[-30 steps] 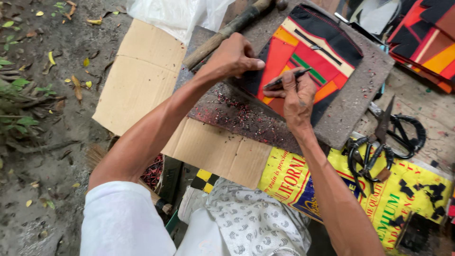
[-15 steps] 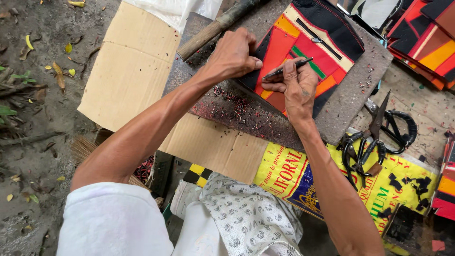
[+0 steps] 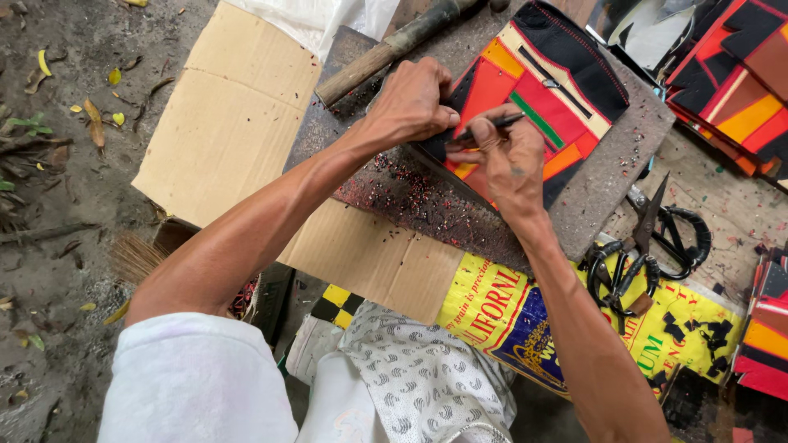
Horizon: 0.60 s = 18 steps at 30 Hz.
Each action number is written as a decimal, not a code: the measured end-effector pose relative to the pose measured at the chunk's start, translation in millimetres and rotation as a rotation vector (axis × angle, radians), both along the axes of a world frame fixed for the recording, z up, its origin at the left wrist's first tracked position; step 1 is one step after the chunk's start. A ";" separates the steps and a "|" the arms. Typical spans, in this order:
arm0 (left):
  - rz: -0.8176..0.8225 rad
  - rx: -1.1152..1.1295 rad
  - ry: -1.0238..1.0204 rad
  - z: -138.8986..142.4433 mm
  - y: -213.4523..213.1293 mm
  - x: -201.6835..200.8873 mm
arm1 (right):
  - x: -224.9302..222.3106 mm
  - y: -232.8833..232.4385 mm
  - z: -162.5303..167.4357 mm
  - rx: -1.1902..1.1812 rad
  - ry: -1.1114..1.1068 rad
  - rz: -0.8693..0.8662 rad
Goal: The person holds a small punch or fastener against a colorful leather piece resting on a stone block and repeatedly strikes it with a hammer, repositioning the tool to work along the edge of the piece. At the end they lift the finished piece and set it aside with a stack of similar pieces.
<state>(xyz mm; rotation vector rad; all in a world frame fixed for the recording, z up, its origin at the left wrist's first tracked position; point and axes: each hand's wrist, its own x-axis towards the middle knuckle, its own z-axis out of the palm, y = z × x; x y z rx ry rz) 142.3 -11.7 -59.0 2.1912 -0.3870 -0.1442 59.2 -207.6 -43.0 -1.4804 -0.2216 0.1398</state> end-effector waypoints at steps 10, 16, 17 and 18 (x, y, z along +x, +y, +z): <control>0.002 0.031 -0.051 5.0 -4.2 -3.3 | 1.8 7.3 9.7 -0.346 -0.062 -0.029; 0.058 0.273 -0.180 22.0 0.7 13.9 | 0.6 11.6 22.9 -0.404 -0.091 0.020; 0.108 0.344 -0.239 24.0 3.2 17.1 | 0.0 13.0 23.9 -0.422 -0.090 0.023; 0.152 0.336 -0.516 24.9 5.3 18.4 | 0.3 13.7 25.0 -0.442 -0.093 0.022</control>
